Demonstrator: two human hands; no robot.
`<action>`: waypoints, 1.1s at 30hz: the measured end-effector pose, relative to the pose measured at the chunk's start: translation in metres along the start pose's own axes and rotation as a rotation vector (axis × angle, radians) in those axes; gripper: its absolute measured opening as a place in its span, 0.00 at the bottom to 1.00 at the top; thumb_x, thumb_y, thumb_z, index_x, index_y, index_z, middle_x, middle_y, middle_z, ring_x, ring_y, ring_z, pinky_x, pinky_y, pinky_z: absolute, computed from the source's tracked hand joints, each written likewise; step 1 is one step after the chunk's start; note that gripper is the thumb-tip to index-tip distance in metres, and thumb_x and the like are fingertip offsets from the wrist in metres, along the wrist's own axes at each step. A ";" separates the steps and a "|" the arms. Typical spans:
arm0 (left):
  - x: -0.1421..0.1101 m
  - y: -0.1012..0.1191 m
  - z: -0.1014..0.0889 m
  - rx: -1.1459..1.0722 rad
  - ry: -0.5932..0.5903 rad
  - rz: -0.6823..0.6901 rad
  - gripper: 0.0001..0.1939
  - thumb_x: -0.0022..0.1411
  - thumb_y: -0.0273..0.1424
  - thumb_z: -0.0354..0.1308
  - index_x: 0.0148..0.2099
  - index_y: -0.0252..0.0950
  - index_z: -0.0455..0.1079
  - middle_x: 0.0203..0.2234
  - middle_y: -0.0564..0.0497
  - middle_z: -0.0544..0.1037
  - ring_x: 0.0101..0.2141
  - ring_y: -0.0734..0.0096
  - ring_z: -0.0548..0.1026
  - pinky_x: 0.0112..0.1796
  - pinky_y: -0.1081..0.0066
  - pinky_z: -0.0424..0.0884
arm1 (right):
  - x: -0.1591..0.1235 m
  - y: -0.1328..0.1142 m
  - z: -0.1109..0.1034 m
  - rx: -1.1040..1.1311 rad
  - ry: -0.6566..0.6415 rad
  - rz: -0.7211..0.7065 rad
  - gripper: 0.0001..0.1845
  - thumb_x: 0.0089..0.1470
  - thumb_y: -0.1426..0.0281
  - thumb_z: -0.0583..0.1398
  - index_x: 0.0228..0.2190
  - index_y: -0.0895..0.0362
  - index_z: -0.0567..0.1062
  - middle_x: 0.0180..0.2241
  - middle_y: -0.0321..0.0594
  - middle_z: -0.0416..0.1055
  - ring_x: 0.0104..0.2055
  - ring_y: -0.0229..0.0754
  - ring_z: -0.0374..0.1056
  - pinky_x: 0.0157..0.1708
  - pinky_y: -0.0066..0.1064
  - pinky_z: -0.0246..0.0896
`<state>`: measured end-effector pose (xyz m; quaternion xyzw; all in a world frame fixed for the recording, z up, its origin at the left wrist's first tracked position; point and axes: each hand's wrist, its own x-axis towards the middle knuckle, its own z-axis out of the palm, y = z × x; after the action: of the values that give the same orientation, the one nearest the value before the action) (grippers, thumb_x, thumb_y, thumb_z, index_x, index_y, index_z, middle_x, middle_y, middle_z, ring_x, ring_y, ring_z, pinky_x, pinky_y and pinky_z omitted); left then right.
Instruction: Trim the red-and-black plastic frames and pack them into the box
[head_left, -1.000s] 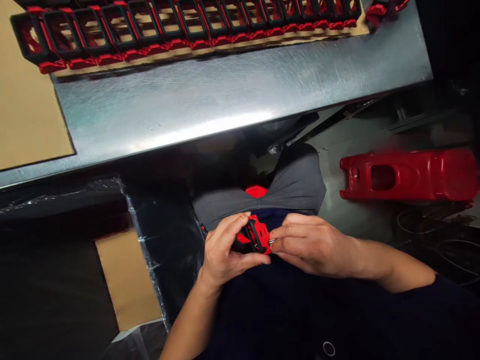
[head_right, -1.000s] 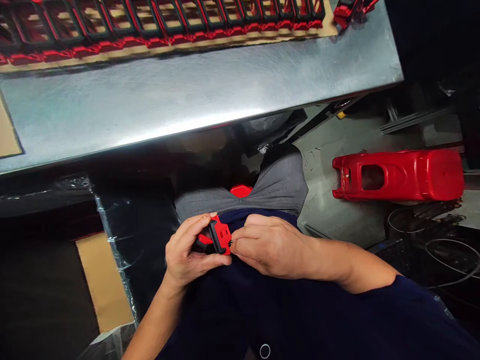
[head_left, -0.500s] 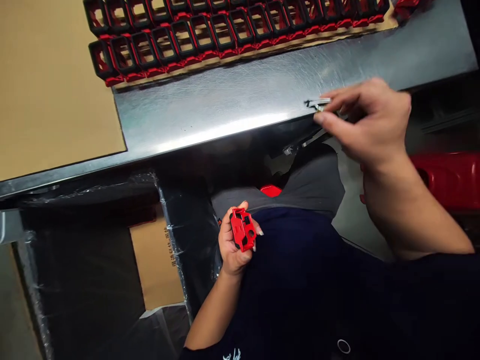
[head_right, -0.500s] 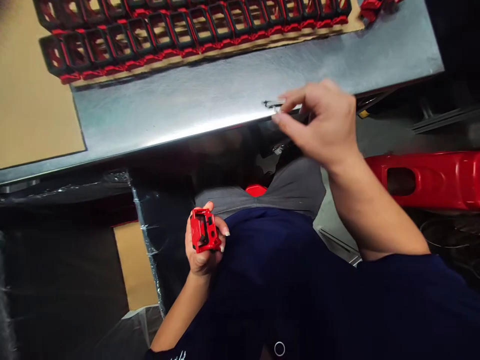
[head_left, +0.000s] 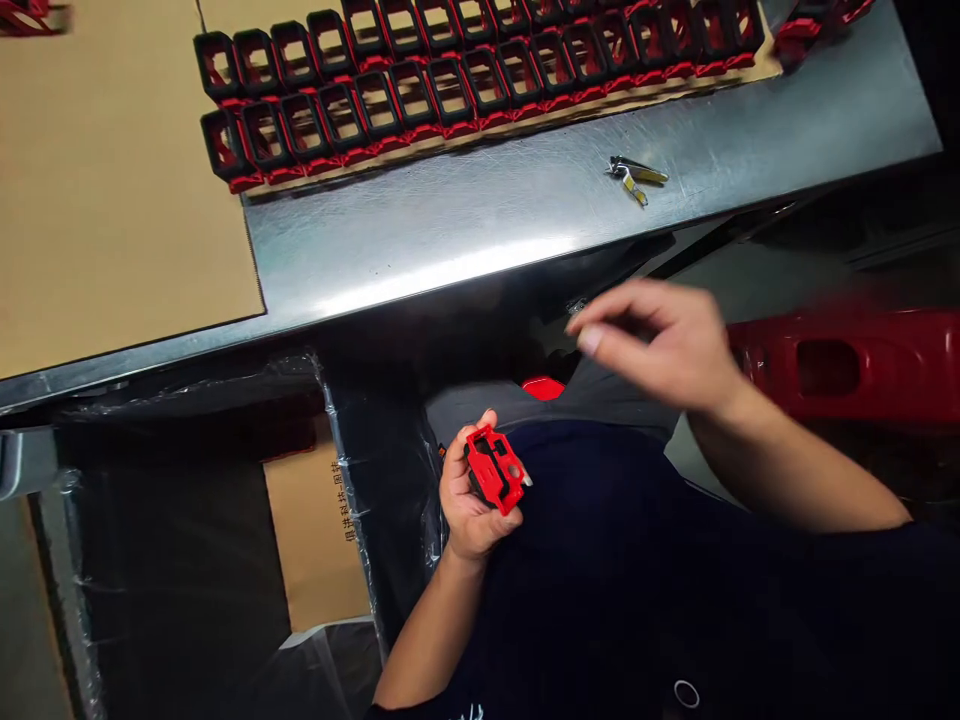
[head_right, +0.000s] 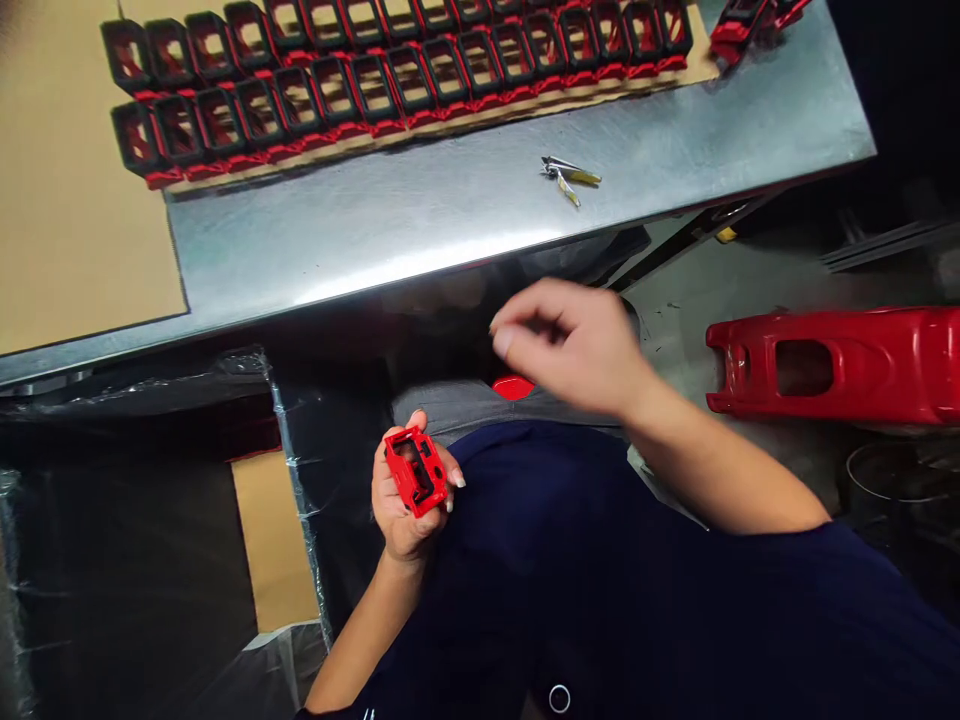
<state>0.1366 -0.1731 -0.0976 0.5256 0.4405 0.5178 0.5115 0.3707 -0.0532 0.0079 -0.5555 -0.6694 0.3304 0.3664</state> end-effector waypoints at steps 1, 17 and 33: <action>0.000 -0.001 -0.001 0.029 -0.008 0.036 0.45 0.57 0.61 0.59 0.70 0.52 0.51 0.63 0.36 0.69 0.33 0.65 0.82 0.31 0.65 0.81 | -0.015 -0.008 0.012 0.148 -0.214 0.107 0.08 0.56 0.68 0.66 0.37 0.59 0.80 0.29 0.37 0.79 0.26 0.33 0.67 0.27 0.25 0.65; 0.006 0.000 -0.006 0.427 -0.009 0.522 0.47 0.54 0.42 0.72 0.70 0.42 0.55 0.53 0.37 0.78 0.47 0.55 0.82 0.38 0.61 0.83 | -0.057 -0.030 0.048 0.286 -0.542 0.436 0.03 0.48 0.77 0.64 0.26 0.60 0.80 0.19 0.31 0.74 0.20 0.29 0.65 0.21 0.19 0.54; 0.027 0.019 -0.155 0.555 0.856 -0.333 0.37 0.65 0.60 0.46 0.67 0.45 0.47 0.56 0.44 0.71 0.22 0.82 0.71 0.19 0.76 0.66 | -0.069 0.045 0.051 0.392 -0.313 0.689 0.31 0.46 0.41 0.67 0.31 0.59 0.84 0.25 0.47 0.79 0.24 0.41 0.71 0.25 0.30 0.69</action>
<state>-0.0166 -0.1353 -0.0853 0.3058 0.8074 0.4619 0.2032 0.3577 -0.1157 -0.0646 -0.6097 -0.4165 0.6350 0.2272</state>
